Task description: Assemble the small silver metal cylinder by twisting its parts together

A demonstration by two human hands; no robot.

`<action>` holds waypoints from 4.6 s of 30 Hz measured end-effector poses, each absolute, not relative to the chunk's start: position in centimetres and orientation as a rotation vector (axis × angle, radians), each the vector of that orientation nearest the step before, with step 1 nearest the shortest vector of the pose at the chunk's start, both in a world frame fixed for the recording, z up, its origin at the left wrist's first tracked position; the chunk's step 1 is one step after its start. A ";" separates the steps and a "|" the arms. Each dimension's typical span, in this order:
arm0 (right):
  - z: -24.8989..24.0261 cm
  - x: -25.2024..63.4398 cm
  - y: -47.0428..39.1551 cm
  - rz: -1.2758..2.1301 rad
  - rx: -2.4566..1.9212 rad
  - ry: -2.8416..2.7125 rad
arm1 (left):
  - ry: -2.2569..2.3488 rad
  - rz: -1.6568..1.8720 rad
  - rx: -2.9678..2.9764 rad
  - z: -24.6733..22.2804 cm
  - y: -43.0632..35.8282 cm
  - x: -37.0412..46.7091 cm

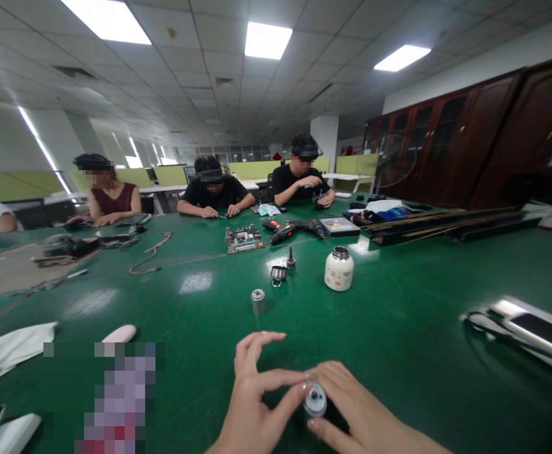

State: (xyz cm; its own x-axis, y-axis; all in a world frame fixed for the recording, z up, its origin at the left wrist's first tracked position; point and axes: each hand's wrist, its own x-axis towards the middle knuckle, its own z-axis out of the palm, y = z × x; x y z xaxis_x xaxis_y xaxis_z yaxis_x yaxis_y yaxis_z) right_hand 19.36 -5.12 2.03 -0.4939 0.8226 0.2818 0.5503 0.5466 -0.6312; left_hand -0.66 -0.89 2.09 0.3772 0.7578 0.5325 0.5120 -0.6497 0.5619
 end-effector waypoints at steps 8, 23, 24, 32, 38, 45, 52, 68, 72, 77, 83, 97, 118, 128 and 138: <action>1.8 19.3 -5.2 0.650 -1.099 -2.229 | 1.046 1.101 2.315 1.9 -1.6 -0.3; 0.8 20.7 -5.8 0.509 -0.845 -1.951 | 1.070 1.019 2.403 0.1 -1.8 -0.5; 1.0 20.7 -5.8 0.479 -0.832 -1.969 | 1.083 0.975 2.416 0.0 -1.8 -0.5; 1.9 20.0 -5.6 0.372 -1.004 -1.783 | 1.127 0.781 2.443 0.4 -1.9 -0.4; 2.4 18.7 -5.5 0.500 -1.167 -1.822 | 1.119 0.816 2.449 0.4 -1.9 -0.3; 3.0 20.5 -3.5 0.608 -1.262 -1.579 | 1.108 0.826 2.456 0.4 -2.0 -0.3; 0.1 23.7 -0.4 0.624 -1.377 -1.698 | 0.995 0.820 2.469 -0.3 -1.7 -0.4; 5.0 19.3 -5.2 0.759 -1.230 -1.782 | 0.968 0.798 2.415 0.0 -1.8 -0.2; 4.7 19.0 -5.2 0.742 -1.225 -1.818 | 0.943 0.829 2.430 -0.4 -1.6 -0.3; 4.6 19.0 -5.2 0.718 -1.338 -1.753 | 0.924 0.849 2.430 -0.7 -1.7 -0.5; 3.2 19.5 -5.1 0.837 -1.252 -1.768 | 0.948 1.089 2.273 0.1 -1.6 -0.8; 1.9 18.5 -5.4 0.877 -1.321 -1.809 | 1.136 1.128 2.355 2.3 -1.2 -0.1; 2.0 18.4 -5.5 0.871 -1.332 -1.837 | 1.101 1.111 2.430 2.0 -2.0 -0.2; 1.6 19.6 -5.9 0.811 -0.996 -1.781 | 1.119 0.985 2.392 1.3 -2.0 -0.4; 2.3 19.9 -5.7 0.529 -1.046 -1.717 | 1.164 0.765 2.390 0.8 -2.0 -0.2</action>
